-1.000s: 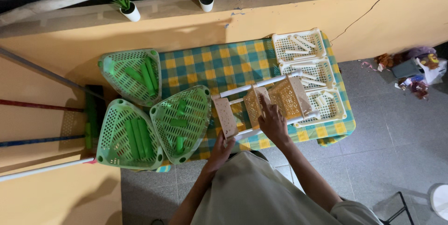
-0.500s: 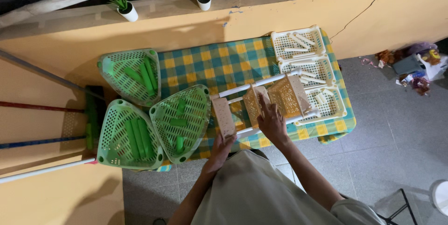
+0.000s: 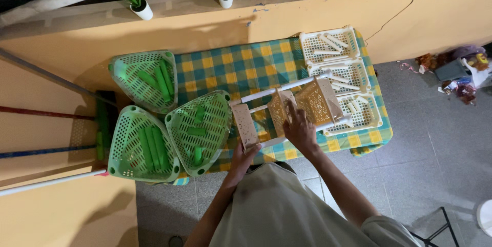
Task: The person takes apart a small tiered plastic storage rack on a table, separating its perforated shelves from the white tube frame, then fits the shelves back onto the frame and sets the reassembled rack upright on the table.
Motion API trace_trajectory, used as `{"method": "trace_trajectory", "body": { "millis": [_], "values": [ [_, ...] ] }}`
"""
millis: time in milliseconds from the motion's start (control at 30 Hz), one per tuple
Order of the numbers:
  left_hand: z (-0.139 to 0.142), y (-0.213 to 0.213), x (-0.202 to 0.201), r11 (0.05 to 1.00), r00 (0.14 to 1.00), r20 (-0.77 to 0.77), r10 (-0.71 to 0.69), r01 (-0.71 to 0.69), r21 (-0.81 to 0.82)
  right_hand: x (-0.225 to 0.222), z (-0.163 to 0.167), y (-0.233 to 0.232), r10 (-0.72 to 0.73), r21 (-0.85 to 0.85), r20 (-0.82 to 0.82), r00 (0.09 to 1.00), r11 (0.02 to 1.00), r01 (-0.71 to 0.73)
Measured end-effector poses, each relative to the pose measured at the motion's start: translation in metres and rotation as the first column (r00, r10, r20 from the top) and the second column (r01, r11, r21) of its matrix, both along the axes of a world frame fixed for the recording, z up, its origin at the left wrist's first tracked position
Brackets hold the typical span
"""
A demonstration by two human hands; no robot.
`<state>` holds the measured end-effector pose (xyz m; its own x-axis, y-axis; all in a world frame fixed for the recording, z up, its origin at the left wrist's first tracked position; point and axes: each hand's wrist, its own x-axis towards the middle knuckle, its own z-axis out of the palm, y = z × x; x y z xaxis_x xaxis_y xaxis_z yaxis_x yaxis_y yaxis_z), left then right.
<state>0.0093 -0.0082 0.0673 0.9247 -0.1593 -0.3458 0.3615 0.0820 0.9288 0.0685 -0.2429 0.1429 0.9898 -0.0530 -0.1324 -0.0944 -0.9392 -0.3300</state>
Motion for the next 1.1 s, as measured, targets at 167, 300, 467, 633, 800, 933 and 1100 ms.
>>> {"method": "trace_trajectory", "body": {
  "millis": [167, 300, 467, 633, 800, 933, 1100],
  "values": [
    [0.013, -0.004, 0.008, 0.998, 0.997, 0.029, -0.065, 0.065, 0.008, 0.001, -0.001, -0.019, -0.048, 0.163, 0.074, 0.996, 0.986, 0.036],
    [0.052, -0.012, 0.025, 0.994, 0.916, 0.387, -0.108, 0.11, 0.017, 0.014, 0.025, -0.048, -0.024, 0.166, 0.149, 0.989, 0.986, -0.001],
    [0.129, -0.005, 0.041, 0.946, 0.75, 0.593, -0.294, 0.142, 0.29, 0.042, 0.061, -0.084, -0.132, 0.238, -0.153, 0.979, 0.957, 0.166],
    [0.18, 0.02, 0.042, 0.749, 0.681, 0.498, -0.536, 0.113, 0.652, 0.08, 0.068, -0.134, -0.12, 0.423, -0.143, 0.982, 0.89, 0.17],
    [0.186, 0.037, 0.026, 0.654, 0.633, 0.454, -0.627, 0.111, 0.748, 0.122, 0.038, -0.169, 0.017, 0.584, -0.375, 0.927, 0.781, 0.223],
    [0.178, 0.035, 0.01, 0.742, 0.614, 0.553, -0.563, 0.08, 0.666, 0.154, 0.012, -0.177, 0.158, 0.5, -0.493, 0.855, 0.856, 0.13],
    [0.16, 0.018, 0.001, 0.846, 0.747, 0.533, -0.398, 0.074, 0.528, 0.18, -0.004, -0.159, 0.262, 0.607, -0.655, 0.709, 0.741, 0.286]
  ]
}}
